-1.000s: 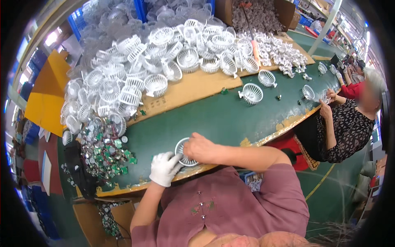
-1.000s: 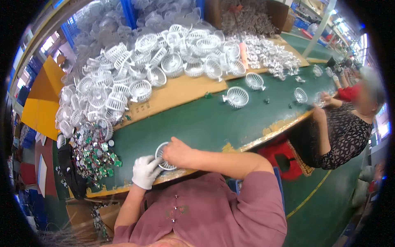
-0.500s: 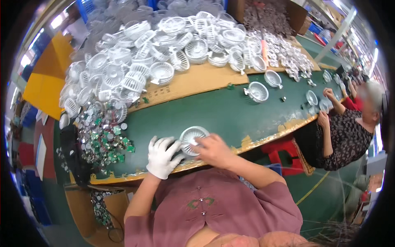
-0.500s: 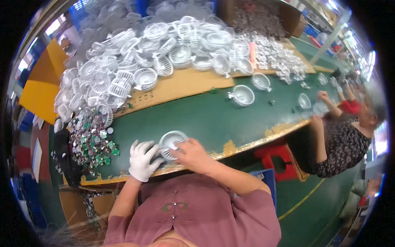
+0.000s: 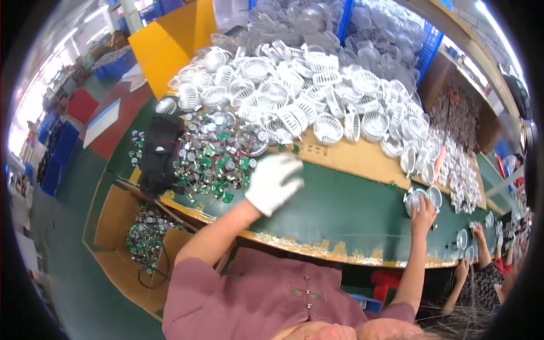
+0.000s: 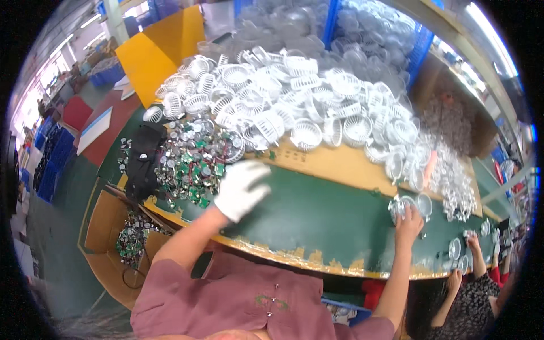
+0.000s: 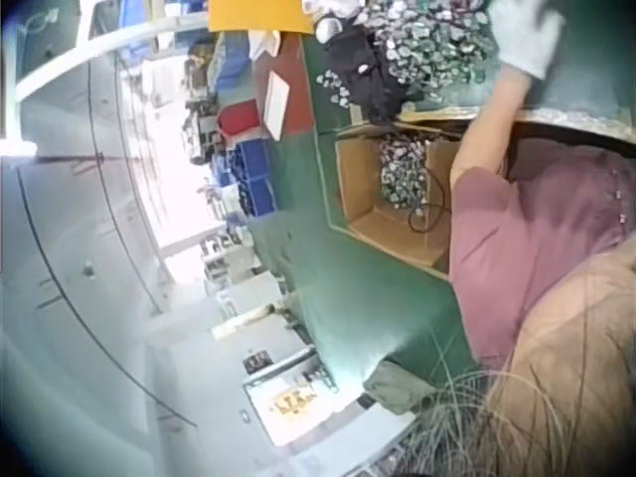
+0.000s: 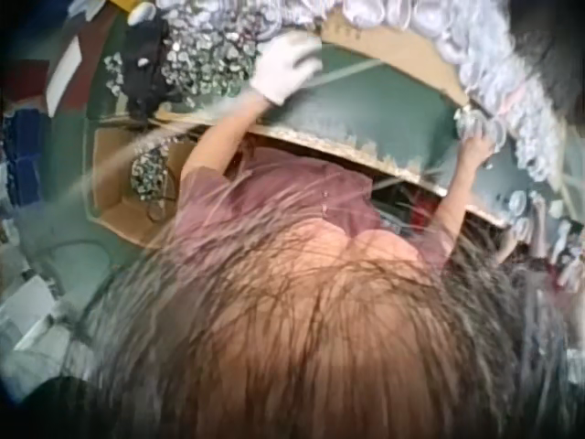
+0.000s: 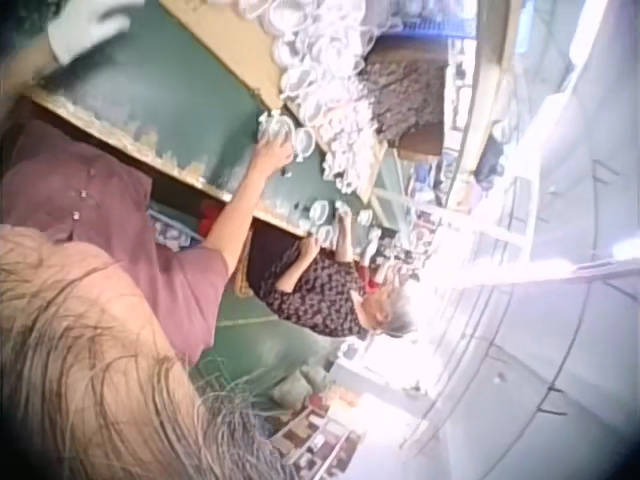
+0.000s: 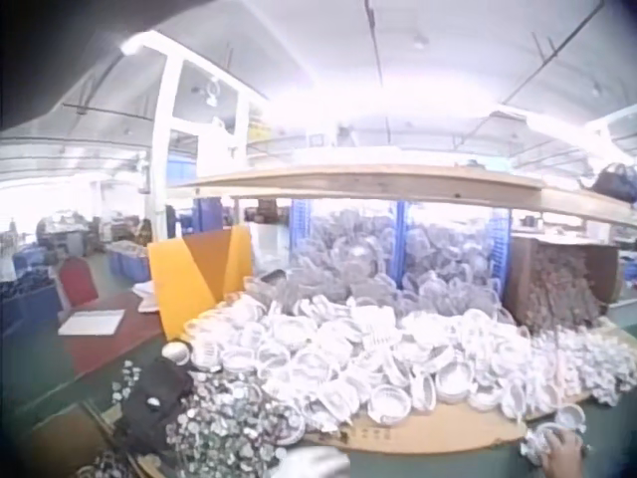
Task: The person assembles small electric fans by taking fan grilles and motor circuit assemblies from the workbench and pressing the motors into the grilles by hand.
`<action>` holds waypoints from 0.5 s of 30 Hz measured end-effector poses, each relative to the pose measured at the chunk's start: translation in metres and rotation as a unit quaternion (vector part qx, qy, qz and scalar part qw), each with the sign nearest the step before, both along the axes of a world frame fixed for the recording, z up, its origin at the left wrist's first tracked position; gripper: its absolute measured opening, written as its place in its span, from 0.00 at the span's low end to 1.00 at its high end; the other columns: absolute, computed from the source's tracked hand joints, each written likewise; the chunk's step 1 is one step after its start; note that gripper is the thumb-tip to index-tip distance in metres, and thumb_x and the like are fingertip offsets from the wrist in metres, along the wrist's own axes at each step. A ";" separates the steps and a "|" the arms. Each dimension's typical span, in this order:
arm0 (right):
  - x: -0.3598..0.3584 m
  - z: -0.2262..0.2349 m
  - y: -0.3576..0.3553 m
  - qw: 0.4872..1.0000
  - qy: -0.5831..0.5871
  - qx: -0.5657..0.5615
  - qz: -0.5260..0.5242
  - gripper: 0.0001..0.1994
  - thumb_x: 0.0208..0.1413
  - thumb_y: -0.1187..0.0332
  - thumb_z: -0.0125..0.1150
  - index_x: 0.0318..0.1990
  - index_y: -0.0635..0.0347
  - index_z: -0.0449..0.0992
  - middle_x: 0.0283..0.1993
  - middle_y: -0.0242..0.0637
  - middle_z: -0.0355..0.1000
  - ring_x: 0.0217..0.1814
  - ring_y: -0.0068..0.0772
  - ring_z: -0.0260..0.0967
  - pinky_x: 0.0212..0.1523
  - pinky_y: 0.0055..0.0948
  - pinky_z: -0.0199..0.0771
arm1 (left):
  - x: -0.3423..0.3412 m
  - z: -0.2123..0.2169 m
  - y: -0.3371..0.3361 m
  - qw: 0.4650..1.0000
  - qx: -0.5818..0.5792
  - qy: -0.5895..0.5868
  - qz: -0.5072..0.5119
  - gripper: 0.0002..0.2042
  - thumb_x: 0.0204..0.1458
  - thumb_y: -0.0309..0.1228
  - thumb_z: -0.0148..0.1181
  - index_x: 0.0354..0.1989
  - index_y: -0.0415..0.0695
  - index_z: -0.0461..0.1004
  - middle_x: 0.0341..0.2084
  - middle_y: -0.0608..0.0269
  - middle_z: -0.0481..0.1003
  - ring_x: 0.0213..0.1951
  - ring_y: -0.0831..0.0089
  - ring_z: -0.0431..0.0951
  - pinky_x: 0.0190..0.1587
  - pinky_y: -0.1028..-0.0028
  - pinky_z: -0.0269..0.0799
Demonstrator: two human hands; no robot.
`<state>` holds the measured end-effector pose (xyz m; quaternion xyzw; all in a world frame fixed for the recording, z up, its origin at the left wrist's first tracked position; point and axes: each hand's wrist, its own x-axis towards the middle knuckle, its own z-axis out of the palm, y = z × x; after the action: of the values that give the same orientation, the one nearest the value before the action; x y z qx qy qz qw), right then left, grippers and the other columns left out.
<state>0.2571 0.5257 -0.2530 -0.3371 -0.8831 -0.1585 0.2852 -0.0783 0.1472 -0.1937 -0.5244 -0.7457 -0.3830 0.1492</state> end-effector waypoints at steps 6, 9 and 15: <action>-0.070 0.002 -0.090 0.972 -0.015 -0.101 0.210 0.25 0.46 0.67 0.65 0.54 0.58 0.70 0.52 0.48 0.65 0.55 0.50 0.61 0.55 0.45 0.59 | -0.189 0.046 -0.003 0.944 -0.014 -0.002 0.329 0.22 0.44 0.48 0.60 0.43 0.47 0.76 0.46 0.53 0.74 0.46 0.52 0.73 0.50 0.59 0.68; -0.080 -0.016 -0.106 0.962 -0.006 -0.141 0.234 0.25 0.45 0.68 0.66 0.53 0.58 0.70 0.52 0.48 0.65 0.54 0.51 0.61 0.54 0.45 0.60 | -0.262 0.071 -0.027 0.872 -0.109 -0.036 0.476 0.28 0.47 0.58 0.53 0.46 0.49 0.77 0.47 0.49 0.73 0.47 0.53 0.74 0.49 0.60 0.70; -0.083 -0.027 -0.105 0.956 -0.022 -0.202 0.211 0.23 0.44 0.69 0.64 0.51 0.59 0.71 0.50 0.47 0.65 0.52 0.50 0.62 0.52 0.45 0.60 | -0.402 0.030 -0.101 0.773 -0.176 -0.168 0.586 0.35 0.47 0.65 0.45 0.55 0.51 0.71 0.53 0.49 0.70 0.54 0.55 0.71 0.56 0.59 0.66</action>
<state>0.1742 0.4204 -0.2801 -0.1896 -0.9539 0.0794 0.2189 -0.4808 0.0460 -0.1641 0.0694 -0.9761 -0.1656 0.1226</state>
